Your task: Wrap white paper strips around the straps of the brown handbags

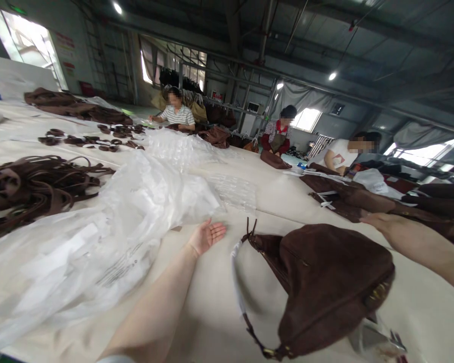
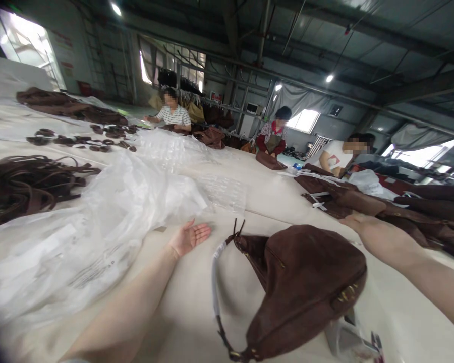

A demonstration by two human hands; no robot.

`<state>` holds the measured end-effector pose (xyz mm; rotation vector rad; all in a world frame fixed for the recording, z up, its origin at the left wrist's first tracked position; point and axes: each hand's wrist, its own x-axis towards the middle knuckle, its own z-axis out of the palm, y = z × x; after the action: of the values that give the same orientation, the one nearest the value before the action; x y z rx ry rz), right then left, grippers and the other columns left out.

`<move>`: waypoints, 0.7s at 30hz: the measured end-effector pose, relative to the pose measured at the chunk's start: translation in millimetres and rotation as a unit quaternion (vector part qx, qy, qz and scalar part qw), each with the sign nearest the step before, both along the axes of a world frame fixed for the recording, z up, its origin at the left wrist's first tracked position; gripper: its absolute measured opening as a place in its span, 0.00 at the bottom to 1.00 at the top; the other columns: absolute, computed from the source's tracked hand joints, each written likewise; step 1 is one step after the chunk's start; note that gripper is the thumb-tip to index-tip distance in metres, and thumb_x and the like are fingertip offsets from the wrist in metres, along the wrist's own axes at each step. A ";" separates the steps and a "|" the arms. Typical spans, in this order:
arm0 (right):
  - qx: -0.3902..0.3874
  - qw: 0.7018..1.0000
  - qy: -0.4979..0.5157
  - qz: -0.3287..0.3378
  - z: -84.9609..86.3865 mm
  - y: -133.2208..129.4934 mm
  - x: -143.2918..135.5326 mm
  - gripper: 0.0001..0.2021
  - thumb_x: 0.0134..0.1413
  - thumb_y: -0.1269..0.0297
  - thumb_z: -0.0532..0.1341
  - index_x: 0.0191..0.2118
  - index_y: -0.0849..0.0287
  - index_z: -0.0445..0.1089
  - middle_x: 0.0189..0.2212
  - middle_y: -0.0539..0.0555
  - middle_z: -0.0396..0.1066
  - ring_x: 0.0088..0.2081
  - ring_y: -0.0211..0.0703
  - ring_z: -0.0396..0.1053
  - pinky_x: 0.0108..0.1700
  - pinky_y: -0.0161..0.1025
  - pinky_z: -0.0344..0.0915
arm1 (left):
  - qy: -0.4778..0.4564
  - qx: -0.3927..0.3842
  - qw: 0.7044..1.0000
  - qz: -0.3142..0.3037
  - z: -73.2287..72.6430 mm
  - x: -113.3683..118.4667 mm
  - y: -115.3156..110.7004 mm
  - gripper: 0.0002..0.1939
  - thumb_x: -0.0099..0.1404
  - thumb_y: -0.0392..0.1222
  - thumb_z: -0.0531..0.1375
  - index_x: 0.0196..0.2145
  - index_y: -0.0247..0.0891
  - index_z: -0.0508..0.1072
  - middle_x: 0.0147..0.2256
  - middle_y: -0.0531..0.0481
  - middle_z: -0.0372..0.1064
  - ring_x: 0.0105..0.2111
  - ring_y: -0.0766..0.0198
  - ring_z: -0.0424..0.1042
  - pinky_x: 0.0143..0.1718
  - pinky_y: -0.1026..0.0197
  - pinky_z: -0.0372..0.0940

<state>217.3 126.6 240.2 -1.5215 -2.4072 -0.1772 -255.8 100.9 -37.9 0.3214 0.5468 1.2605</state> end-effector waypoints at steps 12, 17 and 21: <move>-0.235 0.951 -0.200 0.010 -199.7 -6.5 -155.2 0.23 0.43 0.50 0.62 0.41 0.65 0.72 0.42 0.64 0.73 0.43 0.55 0.71 0.45 0.42 0.66 | 0.014 -0.034 0.999 0.032 4.2 -0.3 -4.8 0.18 0.63 0.48 0.55 0.42 0.27 0.70 0.41 0.36 0.72 0.41 0.57 0.72 0.47 0.59 0.65; -0.155 0.963 -0.221 0.002 -237.1 -13.8 -183.3 0.15 0.40 0.77 0.61 0.39 0.71 0.71 0.40 0.68 0.71 0.42 0.55 0.71 0.44 0.43 0.65 | 0.005 -0.032 0.999 0.038 -0.3 -3.5 -1.6 0.19 0.64 0.48 0.54 0.42 0.27 0.70 0.41 0.37 0.72 0.40 0.59 0.72 0.44 0.59 0.66; -0.104 0.970 -0.221 0.016 -221.5 7.2 -192.8 0.14 0.48 0.84 0.51 0.37 0.67 0.71 0.35 0.64 0.72 0.39 0.50 0.72 0.40 0.41 0.64 | 0.007 -0.032 0.998 0.050 -3.8 -6.6 3.3 0.22 0.63 0.52 0.54 0.42 0.28 0.70 0.42 0.37 0.71 0.42 0.59 0.71 0.46 0.59 0.65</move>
<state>24.5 133.8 18.7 -1.6784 -2.8735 -0.2938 -262.4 104.3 -41.7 0.2521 0.6196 1.3349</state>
